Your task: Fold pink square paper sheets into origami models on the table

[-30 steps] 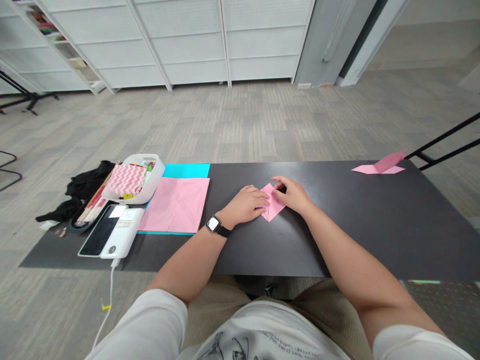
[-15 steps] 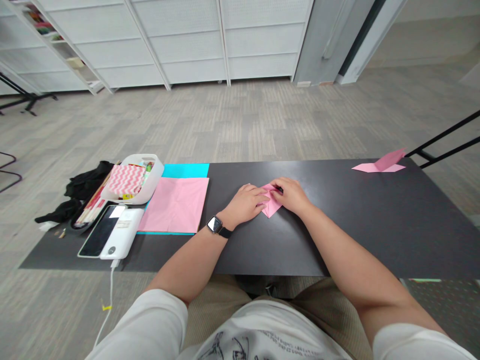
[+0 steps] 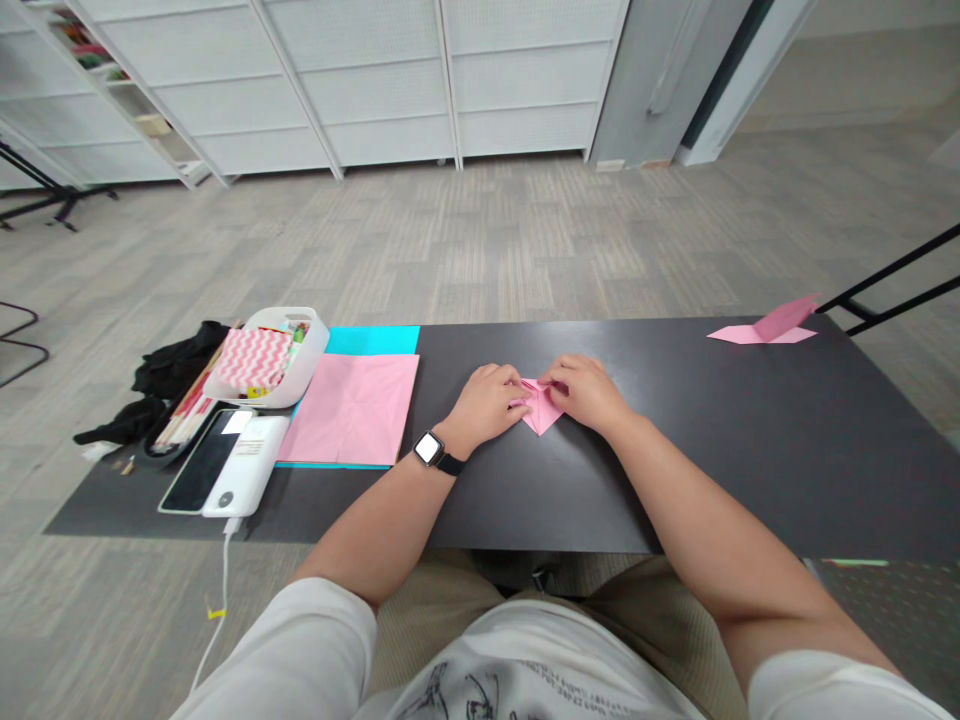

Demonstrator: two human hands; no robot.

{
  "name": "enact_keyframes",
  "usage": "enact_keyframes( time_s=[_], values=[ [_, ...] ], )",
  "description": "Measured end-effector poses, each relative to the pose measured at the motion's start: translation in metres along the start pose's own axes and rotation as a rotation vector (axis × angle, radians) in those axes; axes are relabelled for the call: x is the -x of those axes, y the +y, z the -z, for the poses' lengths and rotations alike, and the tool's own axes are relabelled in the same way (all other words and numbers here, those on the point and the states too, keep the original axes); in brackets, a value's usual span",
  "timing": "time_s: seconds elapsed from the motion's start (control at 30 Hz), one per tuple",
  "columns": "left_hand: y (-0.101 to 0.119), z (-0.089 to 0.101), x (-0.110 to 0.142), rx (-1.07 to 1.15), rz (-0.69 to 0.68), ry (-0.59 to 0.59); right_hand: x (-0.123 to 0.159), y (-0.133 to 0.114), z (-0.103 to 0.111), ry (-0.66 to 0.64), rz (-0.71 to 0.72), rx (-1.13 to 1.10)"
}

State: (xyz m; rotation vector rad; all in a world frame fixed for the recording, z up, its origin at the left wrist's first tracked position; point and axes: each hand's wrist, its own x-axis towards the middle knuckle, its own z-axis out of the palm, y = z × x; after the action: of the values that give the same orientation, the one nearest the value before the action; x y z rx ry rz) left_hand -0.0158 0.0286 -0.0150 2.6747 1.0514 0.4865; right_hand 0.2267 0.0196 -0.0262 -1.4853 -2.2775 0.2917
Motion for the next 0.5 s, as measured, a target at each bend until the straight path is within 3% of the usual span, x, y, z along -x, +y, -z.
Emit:
enact_keyframes(
  time_s=[0.23, 0.37, 0.5],
  values=[
    [0.0007, -0.0025, -0.0026, 0.096, -0.071, 0.052, 0.0028, -0.0048, 0.0067, -0.059, 0.009, 0.058],
    [0.0001, -0.0043, -0.0039, 0.146, -0.114, -0.019, 0.0028, -0.0078, 0.0088, -0.072, 0.006, 0.073],
    [-0.0004, -0.0059, -0.0023, 0.114, -0.068, -0.068, 0.0028, -0.0104, 0.0107, -0.074, -0.012, 0.052]
  ],
)
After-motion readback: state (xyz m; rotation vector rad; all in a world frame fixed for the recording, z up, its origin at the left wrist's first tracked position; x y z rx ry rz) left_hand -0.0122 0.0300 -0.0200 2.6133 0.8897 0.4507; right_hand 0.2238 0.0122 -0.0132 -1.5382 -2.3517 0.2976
